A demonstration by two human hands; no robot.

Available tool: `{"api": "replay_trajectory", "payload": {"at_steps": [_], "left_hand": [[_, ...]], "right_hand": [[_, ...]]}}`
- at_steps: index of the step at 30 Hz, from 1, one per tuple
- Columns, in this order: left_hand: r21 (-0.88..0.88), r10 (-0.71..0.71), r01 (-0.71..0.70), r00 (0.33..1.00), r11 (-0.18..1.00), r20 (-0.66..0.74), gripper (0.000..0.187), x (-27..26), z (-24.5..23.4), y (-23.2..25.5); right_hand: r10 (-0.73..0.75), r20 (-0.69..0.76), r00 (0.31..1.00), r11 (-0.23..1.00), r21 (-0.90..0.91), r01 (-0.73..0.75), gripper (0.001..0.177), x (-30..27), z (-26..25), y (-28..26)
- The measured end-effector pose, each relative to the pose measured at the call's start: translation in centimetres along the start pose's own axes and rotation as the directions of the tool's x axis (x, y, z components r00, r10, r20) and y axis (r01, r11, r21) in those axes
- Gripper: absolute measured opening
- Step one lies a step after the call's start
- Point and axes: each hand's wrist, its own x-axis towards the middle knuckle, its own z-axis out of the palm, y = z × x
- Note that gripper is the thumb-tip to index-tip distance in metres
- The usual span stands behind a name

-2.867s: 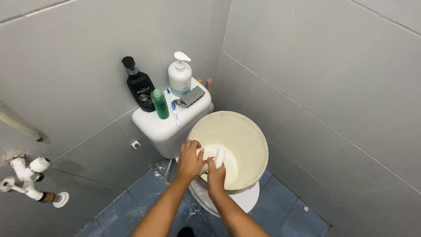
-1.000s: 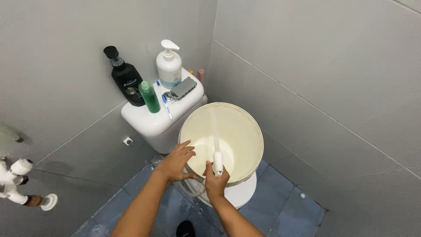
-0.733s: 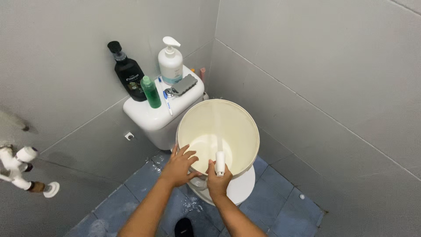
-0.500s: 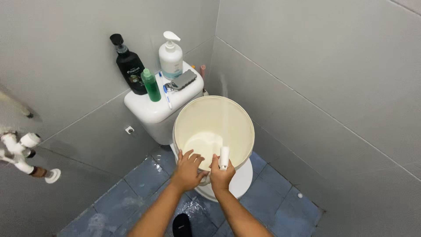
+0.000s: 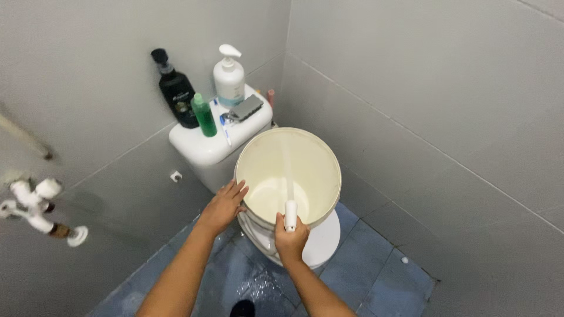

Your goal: The person scrubs the exterior and lid of a white plastic bucket with a grey scouring pad, then rinses the pad and bucket using a handheld bidet sprayer. The person rotates the bucket to clean all sides and rinses the interior before the clip ends.

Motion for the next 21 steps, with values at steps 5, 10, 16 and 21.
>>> {"api": "replay_trajectory", "payload": {"at_steps": [5, 10, 16, 21], "left_hand": [[0.09, 0.088, -0.091, 0.995, 0.992, 0.043, 0.036, 2.2, -1.9, -0.7], [0.123, 0.219, -0.239, 0.963, 0.963, 0.158, 0.034, 3.0, -2.5, 0.5], [0.027, 0.086, -0.096, 0.964, 0.995, 0.253, 0.045, 2.4, 0.3, 6.6], [-0.188, 0.141, -0.107, 0.973, 0.976, 0.182, 0.051, 2.4, -1.9, 5.4]], "right_hand": [[0.092, -0.135, 0.987, 0.994, -0.045, -0.098, 0.026, 0.4, 0.7, -1.0], [0.174, -0.227, 0.958, 0.978, -0.077, -0.196, 0.026, 1.1, 1.4, -0.9], [0.211, -0.293, 0.932, 0.967, -0.078, -0.244, 0.027, 0.6, 1.8, -0.4], [0.308, -0.257, 0.916, 0.948, 0.004, -0.318, 0.026, -0.1, 1.1, 0.3]]}}
